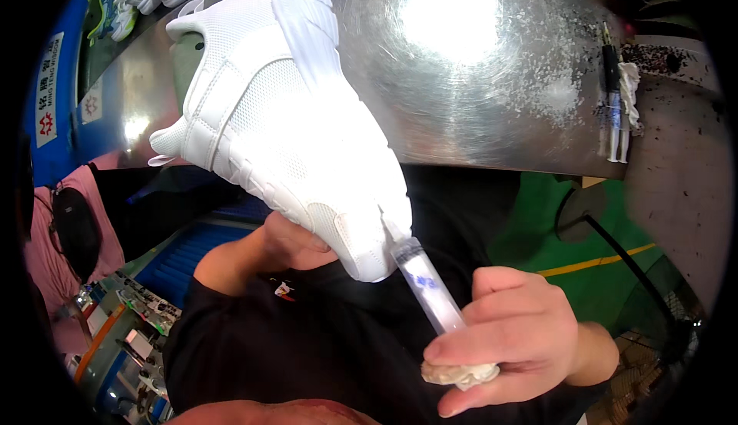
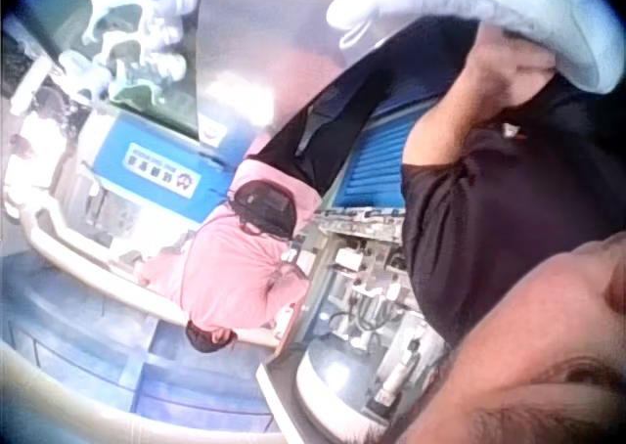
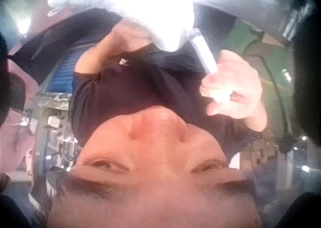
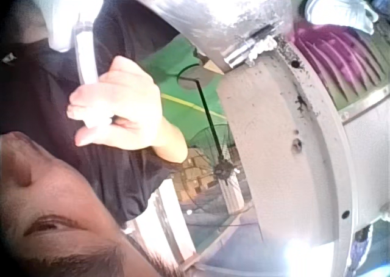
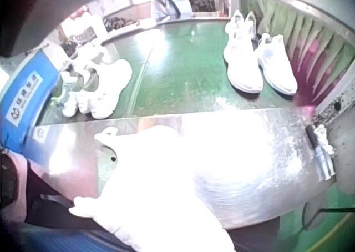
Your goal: The person applies a liquid substance from a syringe along the seams of several white and blue sneakers on a metal workbench. The person handles each shoe one at a time, rotating it to access different edges, and places each shoe back on the table after treatment.
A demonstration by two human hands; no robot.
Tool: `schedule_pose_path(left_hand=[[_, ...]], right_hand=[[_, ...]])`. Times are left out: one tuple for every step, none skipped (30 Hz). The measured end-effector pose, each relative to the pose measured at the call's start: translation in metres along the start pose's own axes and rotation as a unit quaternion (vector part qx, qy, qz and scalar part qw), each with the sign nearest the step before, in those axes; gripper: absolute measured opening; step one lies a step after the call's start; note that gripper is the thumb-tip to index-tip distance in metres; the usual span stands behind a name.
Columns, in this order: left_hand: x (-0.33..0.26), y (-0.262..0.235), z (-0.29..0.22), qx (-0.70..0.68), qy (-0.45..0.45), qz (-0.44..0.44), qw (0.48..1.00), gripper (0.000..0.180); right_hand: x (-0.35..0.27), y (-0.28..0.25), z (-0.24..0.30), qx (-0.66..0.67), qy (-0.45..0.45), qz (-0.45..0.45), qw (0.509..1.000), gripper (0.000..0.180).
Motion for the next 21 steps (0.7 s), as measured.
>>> schedule_pose_path(left_hand=[[0.005,0.003,0.004,-0.133,-0.020,0.038,0.990,0.064],[0.008,0.004,0.005,-0.132,-0.037,0.049,0.989,0.055],[0.012,0.007,0.004,-0.132,-0.029,0.057,0.989,0.053],[0.015,0.011,0.001,-0.132,-0.021,0.065,0.989,0.051],[0.024,0.018,0.000,-0.128,-0.033,0.085,0.988,0.048],[0.029,0.026,-0.002,-0.047,0.063,0.111,0.991,0.045],[0.033,0.032,-0.003,0.027,0.160,0.123,0.979,0.043],[0.035,0.039,-0.006,-0.034,0.074,0.111,0.990,0.042],[0.039,0.044,-0.005,-0.093,-0.016,0.099,0.991,0.041],[0.045,0.046,-0.004,-0.071,-0.005,0.117,0.991,0.040],[0.050,0.047,-0.004,-0.071,-0.004,0.125,0.990,0.040],[0.054,0.049,-0.004,-0.072,-0.003,0.132,0.989,0.041],[0.058,0.051,-0.004,-0.073,0.000,0.139,0.988,0.041],[0.061,0.056,-0.006,-0.063,0.000,0.137,0.989,0.040],[0.064,0.059,-0.007,-0.060,-0.001,0.128,0.990,0.039],[0.066,0.061,-0.008,-0.057,-0.001,0.120,0.991,0.039],[0.068,0.063,-0.009,-0.053,-0.001,0.109,0.993,0.038],[0.071,0.064,-0.009,-0.053,0.010,0.112,0.992,0.036],[0.071,0.066,-0.009,-0.057,0.012,0.109,0.992,0.036],[0.070,0.069,-0.011,-0.058,0.014,0.105,0.993,0.035],[0.070,0.071,-0.012,-0.059,0.016,0.101,0.993,0.034]], right_hand=[[-0.007,-0.001,0.003,-0.017,-0.006,-0.011,1.000,0.045],[-0.011,-0.002,0.009,-0.031,0.001,-0.020,0.999,0.044],[-0.015,-0.003,0.016,-0.045,0.008,-0.030,0.999,0.044],[-0.017,-0.005,0.022,-0.059,0.014,-0.040,0.997,0.043],[-0.022,-0.003,0.031,-0.076,0.017,-0.050,0.996,0.043],[-0.023,-0.006,0.031,-0.082,0.009,-0.038,0.996,0.042],[-0.025,-0.009,0.032,-0.088,0.003,-0.027,0.996,0.042],[-0.029,-0.010,0.033,-0.096,-0.005,-0.041,0.995,0.042],[-0.032,-0.011,0.034,-0.105,-0.012,-0.054,0.993,0.042],[-0.036,-0.012,0.034,-0.113,-0.020,-0.067,0.991,0.042],[-0.039,-0.012,0.033,-0.123,-0.027,-0.080,0.989,0.042],[-0.042,-0.013,0.033,-0.132,-0.034,-0.093,0.986,0.042],[-0.045,-0.013,0.032,-0.140,-0.041,-0.104,0.984,0.042],[-0.046,-0.013,0.031,-0.148,-0.054,-0.104,0.982,0.043],[-0.048,-0.013,0.028,-0.157,-0.066,-0.110,0.979,0.043],[-0.049,-0.013,0.026,-0.165,-0.078,-0.115,0.976,0.043],[-0.049,-0.011,0.025,-0.172,-0.090,-0.120,0.974,0.043],[-0.046,-0.008,0.024,-0.181,-0.104,-0.125,0.970,0.042],[-0.046,-0.006,0.023,-0.196,-0.113,-0.127,0.966,0.041],[-0.047,-0.004,0.020,-0.210,-0.125,-0.130,0.961,0.041],[-0.048,-0.002,0.018,-0.224,-0.136,-0.133,0.956,0.040]])
Point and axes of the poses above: each hand's wrist, its own x-axis towards the middle knuckle, its own y-axis out of the palm, z = x × y, the point moved 3 cm from there along x, towards the middle knuckle, and after that the axes turned 15 degrees about -z, right-handed, at the moved point
